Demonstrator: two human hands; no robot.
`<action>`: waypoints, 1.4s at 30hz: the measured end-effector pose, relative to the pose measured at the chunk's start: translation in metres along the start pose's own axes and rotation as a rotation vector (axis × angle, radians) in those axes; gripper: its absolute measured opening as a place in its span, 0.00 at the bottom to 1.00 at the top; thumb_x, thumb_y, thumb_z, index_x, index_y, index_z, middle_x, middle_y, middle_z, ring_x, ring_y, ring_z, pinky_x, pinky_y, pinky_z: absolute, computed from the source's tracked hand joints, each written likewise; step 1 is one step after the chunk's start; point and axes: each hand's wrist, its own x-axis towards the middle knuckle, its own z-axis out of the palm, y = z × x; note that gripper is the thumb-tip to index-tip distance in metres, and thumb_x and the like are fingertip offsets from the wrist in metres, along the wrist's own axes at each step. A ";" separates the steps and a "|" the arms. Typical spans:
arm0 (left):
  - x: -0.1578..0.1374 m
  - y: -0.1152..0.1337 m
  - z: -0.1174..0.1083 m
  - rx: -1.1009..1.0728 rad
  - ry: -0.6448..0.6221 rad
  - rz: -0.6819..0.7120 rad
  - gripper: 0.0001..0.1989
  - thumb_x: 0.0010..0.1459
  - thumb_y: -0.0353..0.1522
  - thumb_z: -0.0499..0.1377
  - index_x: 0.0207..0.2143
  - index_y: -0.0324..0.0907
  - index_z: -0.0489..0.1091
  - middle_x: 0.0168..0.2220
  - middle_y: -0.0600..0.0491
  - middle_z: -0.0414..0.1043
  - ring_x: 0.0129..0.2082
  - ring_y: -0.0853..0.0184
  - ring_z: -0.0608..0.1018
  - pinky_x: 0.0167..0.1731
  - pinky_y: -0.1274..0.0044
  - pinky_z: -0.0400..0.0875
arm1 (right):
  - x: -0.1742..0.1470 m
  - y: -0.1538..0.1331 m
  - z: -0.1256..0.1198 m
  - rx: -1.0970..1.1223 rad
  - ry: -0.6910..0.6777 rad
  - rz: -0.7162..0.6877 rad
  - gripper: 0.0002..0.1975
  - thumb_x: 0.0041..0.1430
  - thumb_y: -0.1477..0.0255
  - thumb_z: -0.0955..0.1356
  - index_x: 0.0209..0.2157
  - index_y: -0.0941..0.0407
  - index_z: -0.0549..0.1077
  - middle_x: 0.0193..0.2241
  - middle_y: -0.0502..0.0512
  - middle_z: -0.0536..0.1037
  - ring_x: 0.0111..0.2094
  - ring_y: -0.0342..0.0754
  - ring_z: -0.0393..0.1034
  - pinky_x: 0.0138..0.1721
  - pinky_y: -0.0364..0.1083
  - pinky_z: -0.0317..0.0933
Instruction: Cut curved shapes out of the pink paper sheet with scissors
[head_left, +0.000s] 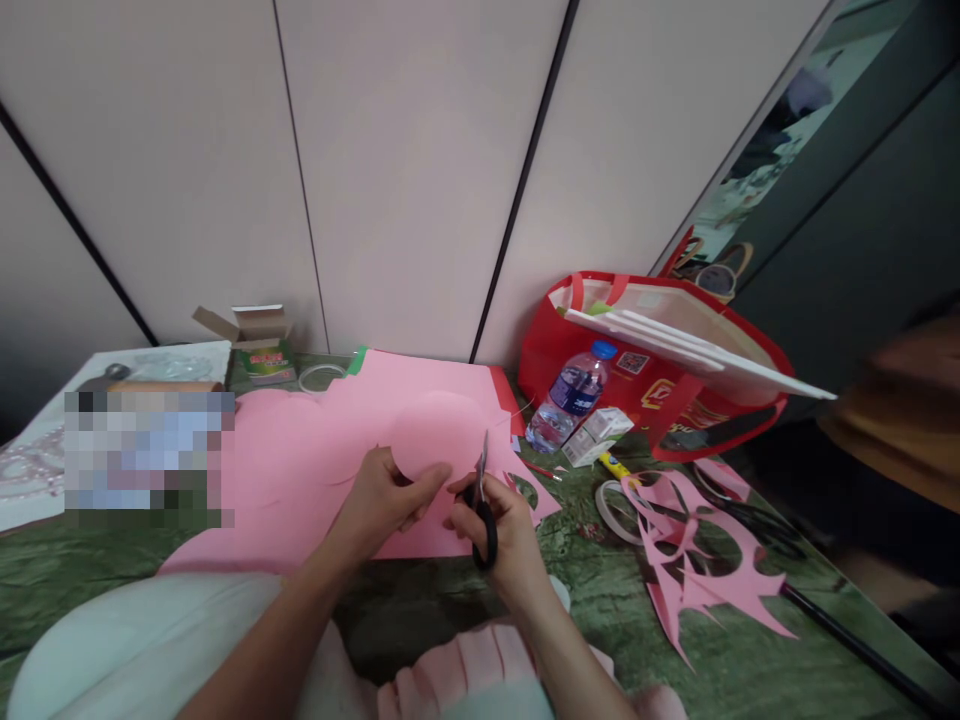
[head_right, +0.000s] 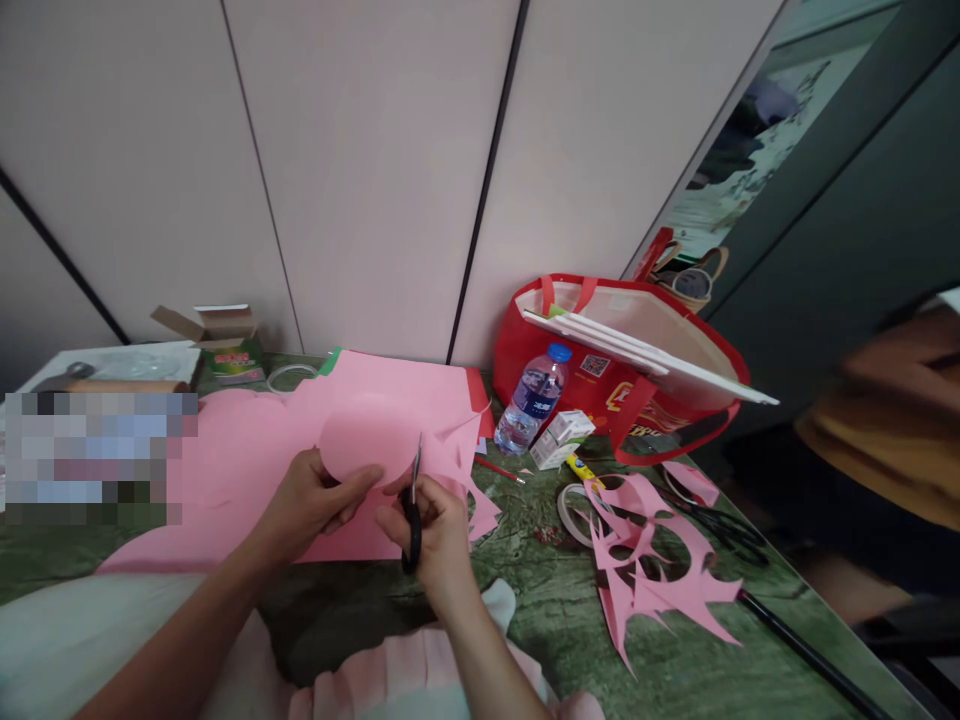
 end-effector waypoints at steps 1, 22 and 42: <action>0.000 0.000 0.000 0.007 0.005 -0.004 0.23 0.50 0.38 0.58 0.07 0.39 0.58 0.07 0.59 0.54 0.08 0.78 0.57 0.10 0.83 0.49 | 0.000 -0.001 0.000 0.031 -0.011 0.027 0.09 0.45 0.67 0.72 0.27 0.56 0.71 0.15 0.44 0.64 0.17 0.41 0.59 0.19 0.40 0.53; 0.001 0.001 0.000 -0.010 0.036 -0.021 0.22 0.49 0.39 0.58 0.08 0.40 0.58 0.07 0.60 0.54 0.09 0.78 0.57 0.09 0.82 0.49 | 0.000 -0.014 0.001 0.128 0.008 0.122 0.11 0.41 0.68 0.74 0.25 0.58 0.72 0.13 0.45 0.69 0.14 0.40 0.62 0.16 0.40 0.58; 0.003 -0.003 0.000 -0.131 0.007 -0.023 0.24 0.52 0.41 0.57 0.09 0.39 0.60 0.07 0.59 0.55 0.08 0.78 0.57 0.10 0.82 0.48 | 0.000 -0.010 0.003 0.166 -0.005 0.145 0.11 0.41 0.68 0.74 0.23 0.58 0.71 0.12 0.43 0.65 0.13 0.39 0.62 0.15 0.38 0.54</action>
